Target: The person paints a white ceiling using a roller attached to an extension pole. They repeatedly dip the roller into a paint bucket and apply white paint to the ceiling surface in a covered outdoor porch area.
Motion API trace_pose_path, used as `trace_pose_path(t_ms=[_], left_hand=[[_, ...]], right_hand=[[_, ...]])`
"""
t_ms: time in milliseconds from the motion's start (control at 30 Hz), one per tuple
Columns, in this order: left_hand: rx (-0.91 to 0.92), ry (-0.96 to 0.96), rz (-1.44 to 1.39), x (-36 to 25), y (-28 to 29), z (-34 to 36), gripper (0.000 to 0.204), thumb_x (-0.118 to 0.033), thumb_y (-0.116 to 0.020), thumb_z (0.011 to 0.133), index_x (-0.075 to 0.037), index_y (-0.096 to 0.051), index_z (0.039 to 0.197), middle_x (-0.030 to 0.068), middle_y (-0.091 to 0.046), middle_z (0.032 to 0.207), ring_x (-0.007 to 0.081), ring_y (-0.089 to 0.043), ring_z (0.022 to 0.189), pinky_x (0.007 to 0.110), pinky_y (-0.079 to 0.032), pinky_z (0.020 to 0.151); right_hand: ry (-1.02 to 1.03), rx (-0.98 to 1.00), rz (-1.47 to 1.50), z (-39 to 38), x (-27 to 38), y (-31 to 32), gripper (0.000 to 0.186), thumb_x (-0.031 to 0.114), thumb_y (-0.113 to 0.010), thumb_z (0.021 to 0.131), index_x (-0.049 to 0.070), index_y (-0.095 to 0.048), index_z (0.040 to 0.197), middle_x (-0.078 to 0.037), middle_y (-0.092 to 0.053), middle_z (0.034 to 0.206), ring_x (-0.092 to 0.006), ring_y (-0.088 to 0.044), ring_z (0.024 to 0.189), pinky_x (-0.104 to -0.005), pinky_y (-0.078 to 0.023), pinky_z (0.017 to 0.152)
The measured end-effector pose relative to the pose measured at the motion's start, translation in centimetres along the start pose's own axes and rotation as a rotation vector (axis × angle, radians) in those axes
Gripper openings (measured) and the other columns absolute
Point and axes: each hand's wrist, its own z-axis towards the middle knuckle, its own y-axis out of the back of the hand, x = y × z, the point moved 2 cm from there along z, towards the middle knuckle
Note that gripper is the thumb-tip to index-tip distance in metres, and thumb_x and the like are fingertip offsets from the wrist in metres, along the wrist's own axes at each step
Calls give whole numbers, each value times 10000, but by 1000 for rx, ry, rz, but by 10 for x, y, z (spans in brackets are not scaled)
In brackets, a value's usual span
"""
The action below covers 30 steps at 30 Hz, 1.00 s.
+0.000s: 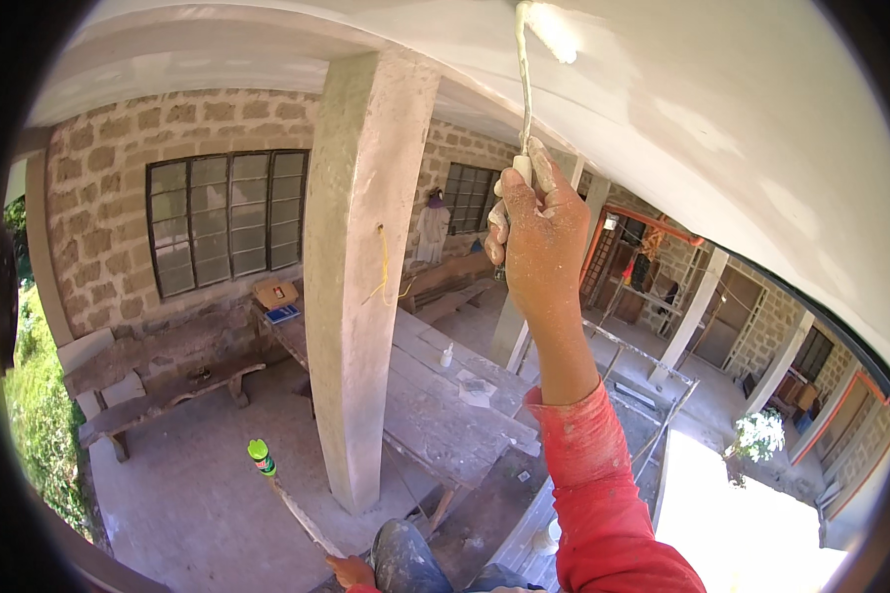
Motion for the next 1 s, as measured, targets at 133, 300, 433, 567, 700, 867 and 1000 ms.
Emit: trace_pose_path(t_ms=[133,300,433,567,700,867,1000], left_hand=[[-4,-79,250,-5,6,-6,488,-231,-494,980,10,-530,1402,252,-604,1341,402,-565,1267,485,-423,1103],[-279,347,-218,-12,2,1,302,-129,-547,896,-12,-482,1167,297,-693,996,501,-678,942,600,-519,837],[-215,375,-245,-28,21,-7,298,-129,-557,890,-8,-474,1148,306,-689,992,504,-676,937,610,-512,836],[-185,372,-252,-18,11,-2,298,-127,-557,887,-5,-471,1145,301,-688,977,503,-677,924,612,-510,830],[-207,384,-210,-24,19,-4,300,-122,-570,886,-8,-472,1145,289,-690,977,490,-680,921,596,-518,816],[-138,418,-158,-40,38,-11,333,-119,-605,875,-13,-472,1162,273,-690,981,475,-684,913,574,-528,798],[-203,435,-157,-30,31,-8,361,-119,-608,873,-14,-459,1184,274,-685,971,482,-679,918,582,-524,801]], right_hand=[[-56,61,-63,26,-7,-26,321,74,-540,1026,-41,-565,1325,-25,-522,820,-68,-486,570,-235,-413,431],[-55,118,-109,66,-27,-67,352,79,-542,1029,-32,-536,1363,-39,-527,857,-84,-488,591,-252,-415,460],[-37,146,-242,103,-52,-96,333,89,-547,1031,-52,-578,1331,-52,-533,874,-105,-497,617,-266,-419,481],[-47,207,-279,139,-73,-127,195,95,-567,1021,-55,-598,1140,-54,-530,838,-123,-501,624,-286,-432,495],[-54,240,-224,167,-94,-168,158,88,-568,1014,-57,-590,1074,-55,-523,803,-129,-500,616,-299,-437,498],[-26,278,-278,219,-133,-214,120,56,-550,1001,-57,-581,1025,-53,-517,768,-134,-496,598,-306,-430,487],[13,258,-283,261,-163,-258,129,56,-573,919,-66,-609,898,-121,-595,710,-211,-581,550,-370,-472,483]])
